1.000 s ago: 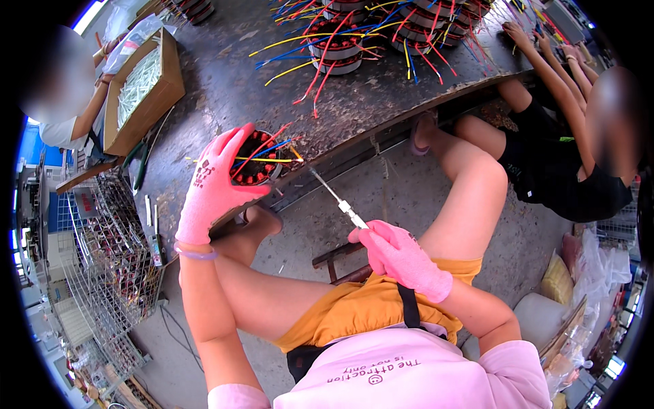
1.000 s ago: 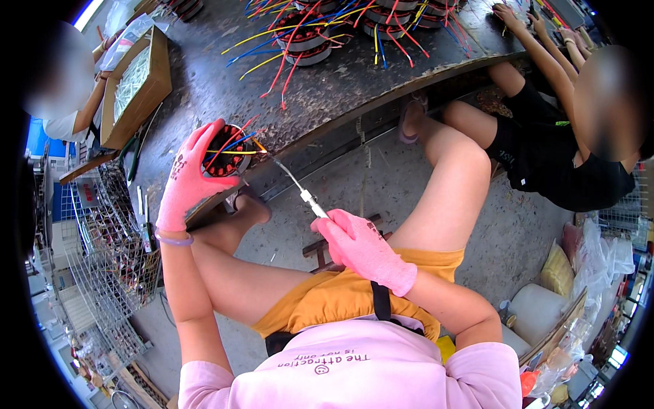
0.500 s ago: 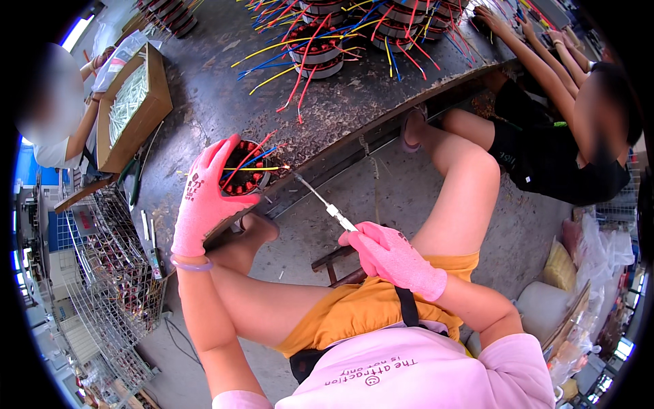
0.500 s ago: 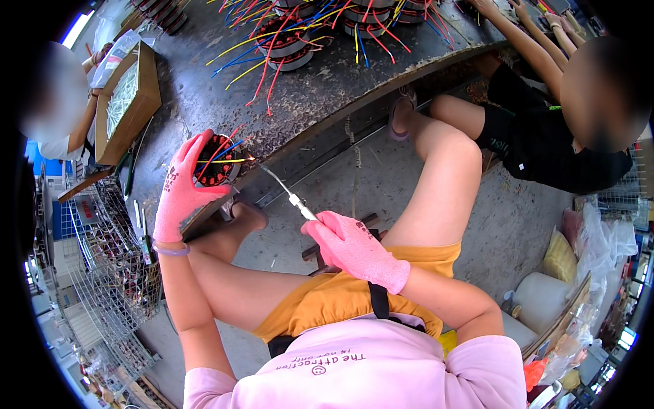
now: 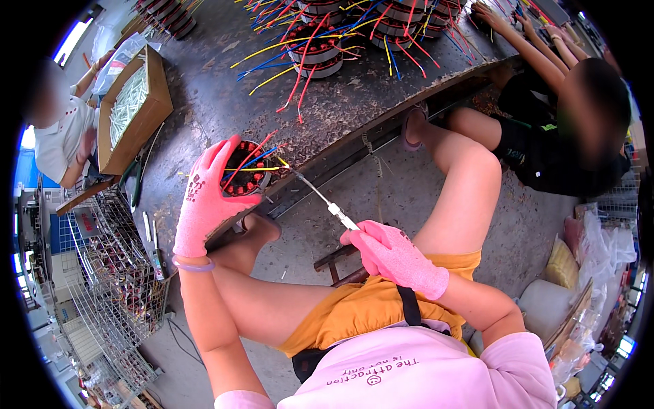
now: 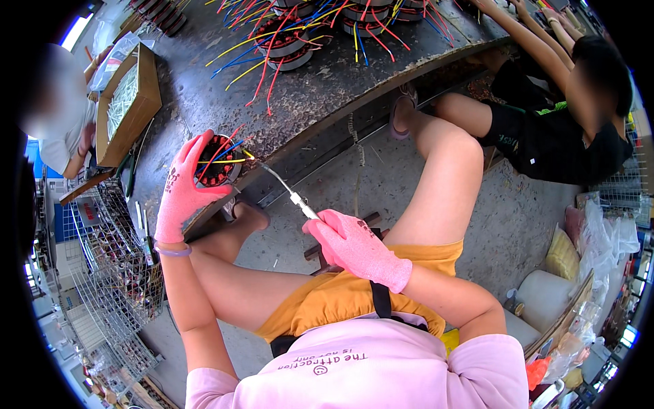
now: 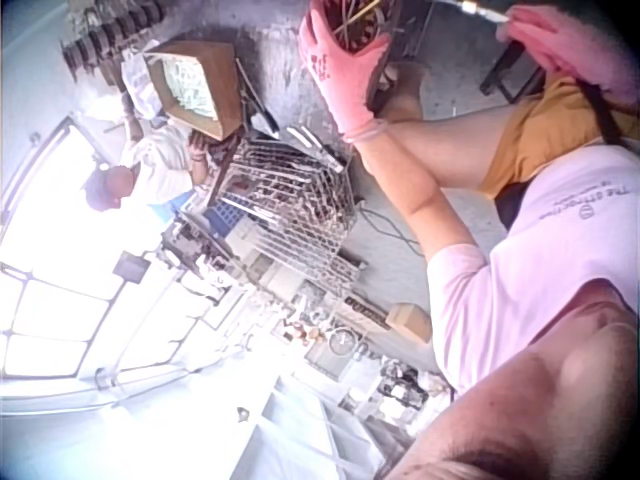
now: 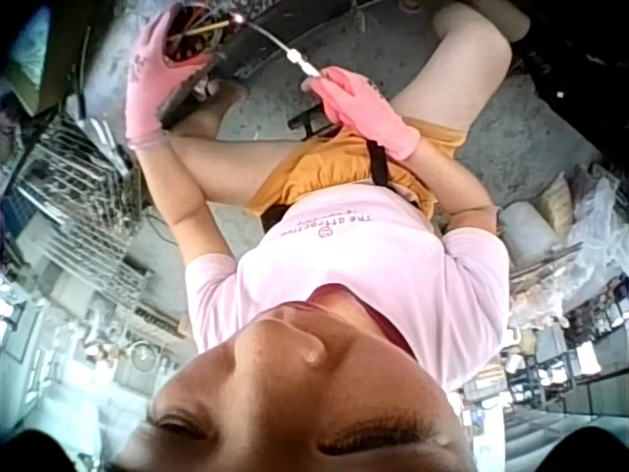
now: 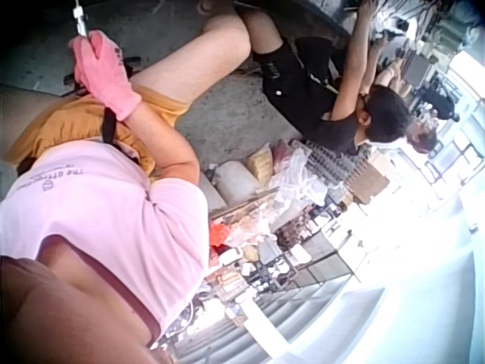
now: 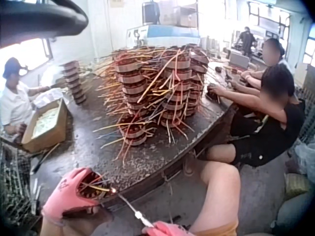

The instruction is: The person uses a soldering iron to apply solder to wires connected to motor stators, handling them one at a time and moving finished ones to a pile.

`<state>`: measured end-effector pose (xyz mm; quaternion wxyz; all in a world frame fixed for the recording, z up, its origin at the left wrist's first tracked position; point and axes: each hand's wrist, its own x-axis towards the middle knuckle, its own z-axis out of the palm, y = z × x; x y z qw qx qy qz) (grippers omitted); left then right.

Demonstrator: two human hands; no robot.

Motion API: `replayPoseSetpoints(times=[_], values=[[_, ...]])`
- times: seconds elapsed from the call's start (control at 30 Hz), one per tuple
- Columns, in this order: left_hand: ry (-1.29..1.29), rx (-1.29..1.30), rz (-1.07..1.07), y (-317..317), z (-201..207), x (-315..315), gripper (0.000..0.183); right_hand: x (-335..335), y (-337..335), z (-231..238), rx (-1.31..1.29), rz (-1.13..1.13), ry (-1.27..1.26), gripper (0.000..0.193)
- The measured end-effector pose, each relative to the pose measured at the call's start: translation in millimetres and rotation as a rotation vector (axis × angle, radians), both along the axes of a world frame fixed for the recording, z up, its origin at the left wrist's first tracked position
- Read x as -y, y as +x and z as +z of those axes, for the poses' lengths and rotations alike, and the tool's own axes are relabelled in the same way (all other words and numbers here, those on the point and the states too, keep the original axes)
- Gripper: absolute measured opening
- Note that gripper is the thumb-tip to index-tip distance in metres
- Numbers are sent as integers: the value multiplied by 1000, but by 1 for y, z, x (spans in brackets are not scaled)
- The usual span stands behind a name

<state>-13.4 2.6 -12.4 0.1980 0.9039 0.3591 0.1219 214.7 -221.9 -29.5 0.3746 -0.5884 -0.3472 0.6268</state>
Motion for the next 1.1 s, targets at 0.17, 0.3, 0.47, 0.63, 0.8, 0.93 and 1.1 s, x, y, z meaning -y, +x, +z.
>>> replayPoseSetpoints(times=[0.17, 0.3, 0.47, 0.63, 0.8, 0.93, 1.1], values=[[-4, -8, 10, 1, 0, 1, 96, 2, -1, -6, 20, -13, 60, 33], [-1, -16, 8, 1, 1, 1, 96, 1, -1, -6, -36, -43, -24, 34], [20, -25, 8, 0, 0, 1, 96, -3, -1, 4, -42, -24, -84, 34], [-3, -17, 15, 2, 0, 0, 96, -1, -1, -2, -49, -37, -55, 34], [-1, -19, 10, 1, 0, 0, 96, -1, 0, -2, -6, -15, 1, 35], [-7, -21, 15, 1, -1, 0, 96, -2, -1, 3, -65, -44, -100, 34], [-14, -2, 14, -3, -3, -1, 96, -5, -1, 9, -88, -42, -140, 28]])
